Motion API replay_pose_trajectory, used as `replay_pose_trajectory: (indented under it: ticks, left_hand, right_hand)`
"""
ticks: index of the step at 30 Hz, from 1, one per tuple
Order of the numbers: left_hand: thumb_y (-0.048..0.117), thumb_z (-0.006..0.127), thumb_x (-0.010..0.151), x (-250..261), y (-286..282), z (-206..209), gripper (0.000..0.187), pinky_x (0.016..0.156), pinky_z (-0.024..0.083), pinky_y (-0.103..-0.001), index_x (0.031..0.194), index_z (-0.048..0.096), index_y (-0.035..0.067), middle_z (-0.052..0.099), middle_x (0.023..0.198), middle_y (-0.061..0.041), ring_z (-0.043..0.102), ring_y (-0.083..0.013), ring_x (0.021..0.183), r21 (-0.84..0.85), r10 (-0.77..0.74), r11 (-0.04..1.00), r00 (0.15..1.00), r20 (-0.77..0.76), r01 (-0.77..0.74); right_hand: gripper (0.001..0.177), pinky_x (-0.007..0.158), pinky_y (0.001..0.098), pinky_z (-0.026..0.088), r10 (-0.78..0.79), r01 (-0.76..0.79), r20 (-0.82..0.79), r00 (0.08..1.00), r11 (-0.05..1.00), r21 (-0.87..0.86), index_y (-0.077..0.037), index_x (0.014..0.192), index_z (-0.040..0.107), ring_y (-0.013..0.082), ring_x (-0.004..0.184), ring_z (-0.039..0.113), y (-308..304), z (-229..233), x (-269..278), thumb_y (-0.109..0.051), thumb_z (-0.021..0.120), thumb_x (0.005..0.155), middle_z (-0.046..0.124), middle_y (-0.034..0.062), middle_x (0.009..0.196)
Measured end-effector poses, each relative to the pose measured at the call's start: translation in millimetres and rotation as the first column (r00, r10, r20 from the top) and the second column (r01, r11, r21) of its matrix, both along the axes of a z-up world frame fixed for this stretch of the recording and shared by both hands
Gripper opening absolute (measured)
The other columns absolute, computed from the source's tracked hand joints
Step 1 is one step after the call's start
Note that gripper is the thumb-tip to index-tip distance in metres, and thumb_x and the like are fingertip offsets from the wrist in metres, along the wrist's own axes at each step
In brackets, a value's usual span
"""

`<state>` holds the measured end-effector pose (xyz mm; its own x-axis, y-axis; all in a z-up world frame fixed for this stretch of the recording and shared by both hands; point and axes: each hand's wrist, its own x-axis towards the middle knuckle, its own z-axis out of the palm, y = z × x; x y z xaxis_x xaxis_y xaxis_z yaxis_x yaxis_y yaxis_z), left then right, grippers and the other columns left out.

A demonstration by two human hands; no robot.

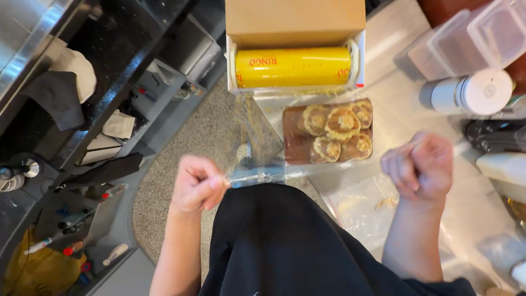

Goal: Wrapping cinnamon rolls with plastic film and placing them in a cardboard delivery box.

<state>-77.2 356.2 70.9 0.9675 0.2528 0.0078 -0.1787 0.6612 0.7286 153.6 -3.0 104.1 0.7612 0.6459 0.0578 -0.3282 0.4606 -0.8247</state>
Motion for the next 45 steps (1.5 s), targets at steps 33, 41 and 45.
replay_pose_trajectory:
  ticks: [33,41,45]
  left_hand:
    - [0.066,0.079,0.072,196.9,-240.1,-167.6,0.128,0.117,0.026,-0.061,0.156,0.019,-0.010,0.030,0.150,-0.040,0.033,-0.0540,0.138,0.960,0.449,-0.049,0.865,-0.225,0.275]
    - [0.051,0.088,0.065,194.1,-238.2,-172.2,0.115,0.112,0.029,-0.062,0.150,0.034,-0.003,0.040,0.144,-0.031,0.038,-0.0488,0.133,0.990,0.478,-0.035,0.873,-0.103,0.136]
    - [0.035,0.093,0.065,181.5,-226.8,-146.7,0.108,0.116,0.032,-0.057,0.153,0.040,0.003,0.050,0.135,-0.021,0.046,-0.0396,0.132,0.975,0.393,0.197,0.903,-0.175,0.103]
  right_hand:
    - [0.026,0.057,0.0279,0.037,-0.015,-0.031,-0.238,0.971,0.981,-0.189,0.000,0.105,0.060,0.0136,0.058,0.043,-38.7,-46.9,-116.5,-0.023,0.049,0.112,0.048,0.0049,0.063]
    - [0.025,0.058,0.0281,0.037,0.075,-0.119,-0.268,0.960,0.981,-0.151,0.001,0.107,0.060,0.0133,0.058,0.043,-58.4,-57.8,-101.0,-0.020,0.049,0.112,0.049,0.0053,0.064]
    - [0.024,0.058,0.0282,0.037,0.061,-0.100,-0.272,0.960,0.986,-0.134,0.001,0.106,0.060,0.0136,0.059,0.043,-57.0,-60.6,-103.3,-0.020,0.049,0.112,0.049,0.0052,0.064]
